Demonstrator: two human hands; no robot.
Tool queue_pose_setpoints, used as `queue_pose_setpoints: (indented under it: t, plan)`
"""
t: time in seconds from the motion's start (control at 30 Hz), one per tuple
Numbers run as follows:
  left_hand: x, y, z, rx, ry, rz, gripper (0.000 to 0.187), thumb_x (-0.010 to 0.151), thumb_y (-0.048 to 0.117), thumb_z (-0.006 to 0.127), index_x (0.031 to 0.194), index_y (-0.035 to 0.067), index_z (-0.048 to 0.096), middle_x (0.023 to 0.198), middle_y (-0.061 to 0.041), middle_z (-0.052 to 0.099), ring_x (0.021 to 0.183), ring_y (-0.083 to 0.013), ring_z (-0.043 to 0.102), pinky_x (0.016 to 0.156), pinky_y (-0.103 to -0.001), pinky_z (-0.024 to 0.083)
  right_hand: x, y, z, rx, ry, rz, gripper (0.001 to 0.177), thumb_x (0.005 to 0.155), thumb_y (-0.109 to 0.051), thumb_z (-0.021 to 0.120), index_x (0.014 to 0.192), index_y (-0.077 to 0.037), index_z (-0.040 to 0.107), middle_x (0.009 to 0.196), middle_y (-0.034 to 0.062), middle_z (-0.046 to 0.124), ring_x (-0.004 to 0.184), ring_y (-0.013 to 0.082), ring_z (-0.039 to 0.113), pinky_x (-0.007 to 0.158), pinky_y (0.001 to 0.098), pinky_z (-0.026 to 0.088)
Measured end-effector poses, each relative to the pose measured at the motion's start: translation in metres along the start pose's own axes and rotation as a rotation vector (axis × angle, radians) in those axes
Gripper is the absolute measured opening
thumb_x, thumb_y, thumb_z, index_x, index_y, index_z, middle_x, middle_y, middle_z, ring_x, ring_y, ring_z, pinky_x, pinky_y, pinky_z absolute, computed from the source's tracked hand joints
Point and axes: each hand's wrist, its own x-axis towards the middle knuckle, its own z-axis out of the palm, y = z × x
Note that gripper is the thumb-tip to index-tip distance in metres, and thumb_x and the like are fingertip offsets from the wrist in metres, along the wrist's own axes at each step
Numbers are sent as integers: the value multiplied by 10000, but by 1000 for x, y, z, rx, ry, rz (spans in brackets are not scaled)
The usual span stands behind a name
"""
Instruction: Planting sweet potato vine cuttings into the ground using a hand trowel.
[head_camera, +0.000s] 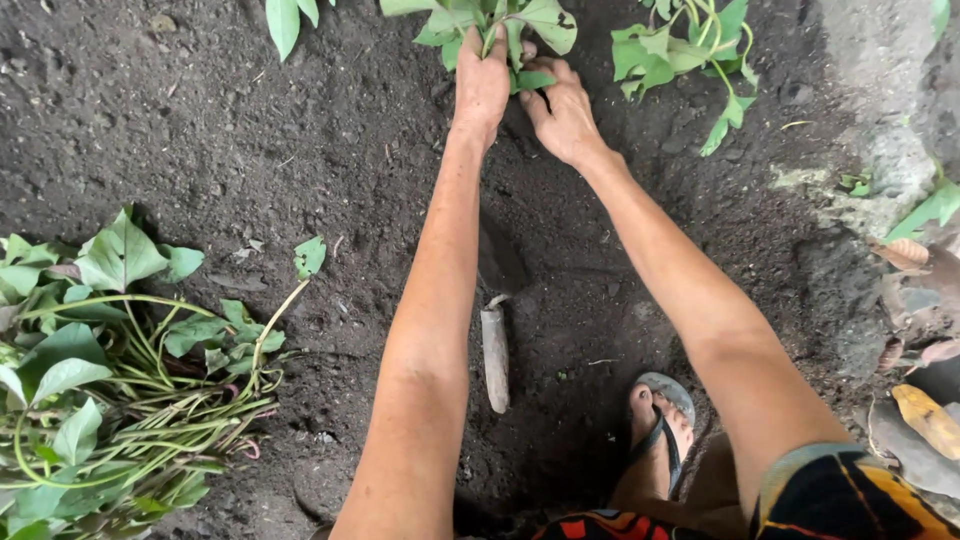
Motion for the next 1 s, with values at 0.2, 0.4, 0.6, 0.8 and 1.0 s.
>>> queue_pose_setpoints:
  t: [0.2,0.4,0.6,0.8,1.0]
  plan:
    - [-5,14,3,-22,4,-25,456,1030,350,428,1380,85,552,1319,-138,685,1274,-306,635,1100,-456,499,-64,-52,-26,-132,323,49,752,1078,-635,218,1480,-62,491,1489,204,537,1383,356,483,1125,526,394]
    - [-10,16,13,-77,5,-67,301,1027,310,423,1176,107,588,951,-45,811,973,-235,727,970,-436,608,-104,-63,28,-422,151,286,1037,1008,-756,304,1623,57,112,1713,238,113,1608,400,122,1310,595,134]
    - [-2,-6,13,30,-10,29,553,1043,289,465,1534,49,385,1515,-214,546,1436,-392,495,1171,-491,397,-37,-26,41,-377,252,170,858,1095,-645,290,1622,21,177,1702,216,185,1599,382,203,1304,568,271]
    - [5,-23,9,-23,-42,58,497,1046,299,489,1498,104,425,1474,-195,576,1366,-366,576,1122,-483,515,-1,9,43,-315,-92,71,393,937,-312,686,669,-25,665,1636,279,176,1493,492,128,981,882,262]
    - [-6,-5,17,5,-215,189,368,1079,326,436,1383,128,495,1324,-140,627,1242,-315,629,1072,-481,531,6,14,59,-64,-13,232,913,1011,-535,729,1661,-180,193,1715,128,100,1592,331,21,1141,835,114]
